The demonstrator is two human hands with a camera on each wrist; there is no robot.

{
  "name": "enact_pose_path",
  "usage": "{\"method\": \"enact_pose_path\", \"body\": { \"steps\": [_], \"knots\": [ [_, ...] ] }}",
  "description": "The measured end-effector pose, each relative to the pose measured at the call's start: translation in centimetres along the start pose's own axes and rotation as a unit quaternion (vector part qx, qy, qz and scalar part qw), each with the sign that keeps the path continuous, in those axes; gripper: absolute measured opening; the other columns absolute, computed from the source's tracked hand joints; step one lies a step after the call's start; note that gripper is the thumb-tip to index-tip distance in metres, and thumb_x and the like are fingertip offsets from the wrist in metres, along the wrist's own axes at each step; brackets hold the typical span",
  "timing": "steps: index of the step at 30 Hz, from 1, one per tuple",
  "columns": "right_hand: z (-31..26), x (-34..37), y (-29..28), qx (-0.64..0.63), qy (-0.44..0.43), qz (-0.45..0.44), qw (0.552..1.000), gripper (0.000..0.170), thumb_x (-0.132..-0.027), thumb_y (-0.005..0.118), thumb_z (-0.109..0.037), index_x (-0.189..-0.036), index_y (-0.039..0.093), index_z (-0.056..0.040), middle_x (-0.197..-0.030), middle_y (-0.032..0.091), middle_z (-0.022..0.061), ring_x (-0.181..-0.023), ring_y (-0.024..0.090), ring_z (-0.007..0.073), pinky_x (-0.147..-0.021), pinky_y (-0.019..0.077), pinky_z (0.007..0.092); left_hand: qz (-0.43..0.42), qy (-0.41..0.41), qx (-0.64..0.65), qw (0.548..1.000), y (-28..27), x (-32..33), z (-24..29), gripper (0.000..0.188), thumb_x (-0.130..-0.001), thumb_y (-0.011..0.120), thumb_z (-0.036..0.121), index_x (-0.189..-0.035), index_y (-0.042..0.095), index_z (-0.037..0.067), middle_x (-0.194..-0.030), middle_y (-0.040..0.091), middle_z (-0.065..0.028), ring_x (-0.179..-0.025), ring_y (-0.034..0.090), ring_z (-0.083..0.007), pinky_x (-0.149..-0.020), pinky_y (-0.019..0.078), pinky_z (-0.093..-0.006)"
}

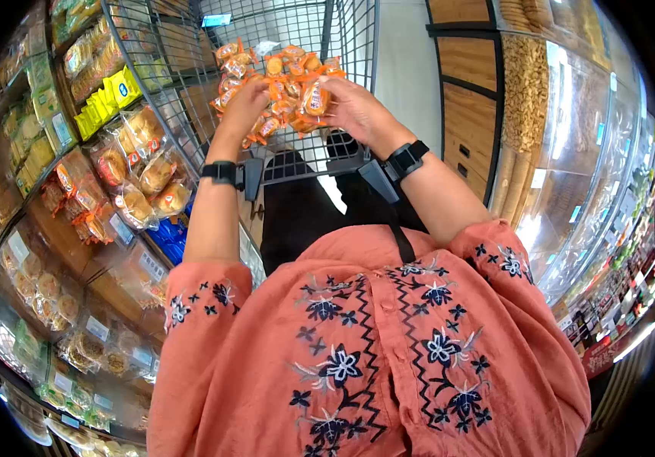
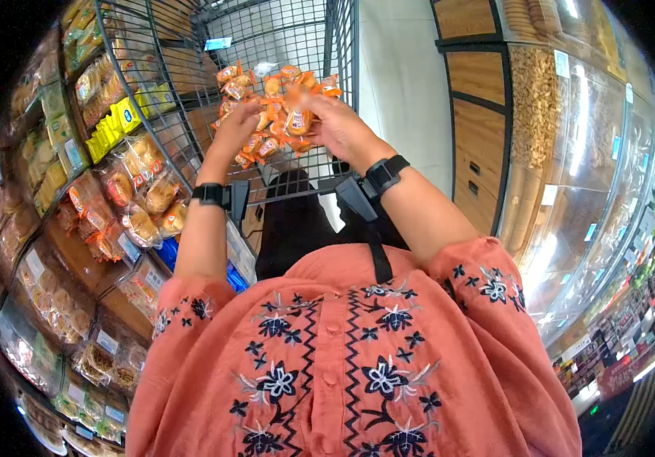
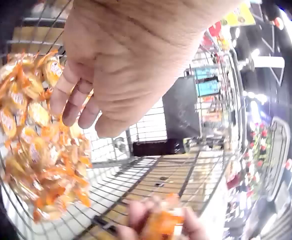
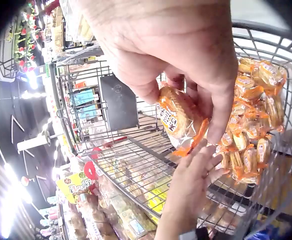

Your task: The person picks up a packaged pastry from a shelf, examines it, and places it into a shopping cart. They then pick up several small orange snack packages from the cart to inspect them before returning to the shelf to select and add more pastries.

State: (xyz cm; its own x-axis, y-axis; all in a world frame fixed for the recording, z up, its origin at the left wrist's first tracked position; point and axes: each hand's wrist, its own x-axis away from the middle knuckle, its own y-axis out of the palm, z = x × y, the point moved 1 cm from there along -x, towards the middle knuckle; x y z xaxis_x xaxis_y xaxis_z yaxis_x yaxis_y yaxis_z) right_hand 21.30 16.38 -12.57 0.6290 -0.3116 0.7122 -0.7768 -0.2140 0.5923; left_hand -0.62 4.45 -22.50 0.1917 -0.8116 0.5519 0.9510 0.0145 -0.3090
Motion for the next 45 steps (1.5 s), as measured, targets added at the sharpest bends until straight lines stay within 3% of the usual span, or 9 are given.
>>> {"method": "enact_pose_path", "body": {
  "steps": [2, 6, 10, 19, 22, 25, 29, 34, 45],
  "knots": [
    [-0.3, 0.5, 0.1, -0.016, -0.002, 0.023, 1.0, 0.034, -0.102, 0.053, -0.025, -0.124, 0.052, 0.0004, -0.118, 0.062, 0.0151, -0.107, 0.064, 0.026, -0.091, 0.0574, 0.0455, -0.009, 0.054, -0.153, 0.987, 0.9, -1.9, -2.6, 0.041, -0.09, 0.063, 0.02, -0.129, 0.059, 0.008, -0.124, 0.062, -0.0221, -0.112, 0.061, -0.037, -0.094, 0.0503, -0.0424],
    [-0.5, 0.8, -0.4, -0.05, 0.011, 0.046, 0.998, 0.035, -0.102, 0.051, -0.025, -0.126, 0.05, 0.0006, -0.122, 0.059, 0.0157, -0.114, 0.061, 0.0274, -0.094, 0.0562, 0.0491, -0.018, 0.105, -0.286, 0.952, 4.1, -1.8, -3.4, 0.045, -0.087, 0.063, 0.011, -0.131, 0.059, 0.018, -0.122, 0.059, -0.0188, -0.116, 0.058, -0.0374, -0.095, 0.0504, -0.0456],
    [-0.5, 1.2, -0.6, -0.048, 0.018, 0.042, 0.998, 0.038, -0.102, 0.05, -0.026, -0.128, 0.049, 0.0007, -0.122, 0.059, 0.0159, -0.113, 0.061, 0.0282, -0.096, 0.0554, 0.0505, -0.076, -0.017, -0.377, 0.923, 6.1, -2.2, -1.3, 0.046, -0.088, 0.061, 0.009, -0.131, 0.058, 0.026, -0.125, 0.054, -0.0175, -0.116, 0.058, -0.038, -0.092, 0.0523, -0.0467],
    [-0.7, 1.5, -0.4, -0.039, 0.02, 0.054, 0.998, 0.041, -0.103, 0.047, -0.027, -0.132, 0.047, 0.0019, -0.125, 0.058, 0.0172, -0.115, 0.061, 0.0282, -0.095, 0.0559, 0.0492, -0.08, 0.039, -0.427, 0.9, 5.8, -2.8, -0.7, 0.029, -0.087, 0.067, 0.016, -0.115, 0.062, 0.016, -0.127, 0.053, -0.0197, -0.123, 0.052, -0.0387, -0.089, 0.0533, -0.0474],
    [-0.9, 1.7, 0.3, -0.036, 0.014, 0.05, 0.998, 0.041, -0.103, 0.047, -0.027, -0.132, 0.047, 0.0016, -0.127, 0.058, 0.017, -0.116, 0.06, 0.0275, -0.095, 0.0555, 0.0489, -0.011, 0.097, -0.403, 0.91, 3.7, -0.6, -0.1, 0.032, -0.086, 0.071, 0.023, -0.115, 0.062, 0.012, -0.125, 0.058, -0.0195, -0.113, 0.058, -0.0396, -0.085, 0.0537, -0.045],
    [-1.1, 1.9, 1.2, -0.033, -0.003, 0.034, 0.999, 0.04, -0.103, 0.047, -0.027, -0.133, 0.048, 0.0003, -0.127, 0.058, 0.016, -0.117, 0.06, 0.0269, -0.096, 0.0553, 0.0486, -0.086, -0.086, -0.195, 0.973, 0.1, 1.0, 2.1, 0.047, -0.091, 0.071, 0.033, -0.121, 0.058, 0.0, -0.111, 0.064, -0.0163, -0.098, 0.064, -0.0282, -0.084, 0.0523, -0.0385],
    [-0.9, 1.0, 2.5, -0.023, 0.0, 0.02, 1.0, 0.039, -0.103, 0.047, -0.026, -0.134, 0.048, -0.0012, -0.13, 0.056, 0.0164, -0.12, 0.058, 0.0277, -0.097, 0.0555, 0.0476, -0.035, -0.102, 0.179, 0.978, -3.7, 5.0, 5.6, 0.041, -0.095, 0.068, 0.034, -0.121, 0.06, 0.003, -0.106, 0.067, -0.0036, -0.092, 0.065, -0.0134, -0.075, 0.0506, -0.0276],
    [-0.3, 0.4, 6.5, -0.018, -0.006, -0.001, 1.0, 0.04, -0.104, 0.047, -0.027, -0.135, 0.048, -0.0014, -0.13, 0.057, 0.0167, -0.12, 0.058, 0.0278, -0.099, 0.055, 0.048, 0.022, -0.049, 0.268, 0.962, -6.2, 9.9, 9.3, 0.043, -0.098, 0.064, 0.031, -0.132, 0.059, 0.005, -0.108, 0.066, -0.0002, -0.093, 0.064, -0.0099, -0.075, 0.0496, -0.0241],
    [3.8, -0.7, 9.9, -0.026, 0.015, -0.018, 0.999, 0.037, -0.103, 0.048, -0.028, -0.132, 0.049, -0.0048, -0.131, 0.057, 0.0161, -0.121, 0.058, 0.028, -0.101, 0.0518, 0.0487, 0.083, -0.034, 0.402, 0.911, -7.5, 13.8, 8.0, 0.042, -0.098, 0.059, 0.019, -0.137, 0.051, 0.004, -0.114, 0.066, -0.0077, -0.092, 0.064, -0.0131, -0.076, 0.0531, -0.0273]
  ]
}}
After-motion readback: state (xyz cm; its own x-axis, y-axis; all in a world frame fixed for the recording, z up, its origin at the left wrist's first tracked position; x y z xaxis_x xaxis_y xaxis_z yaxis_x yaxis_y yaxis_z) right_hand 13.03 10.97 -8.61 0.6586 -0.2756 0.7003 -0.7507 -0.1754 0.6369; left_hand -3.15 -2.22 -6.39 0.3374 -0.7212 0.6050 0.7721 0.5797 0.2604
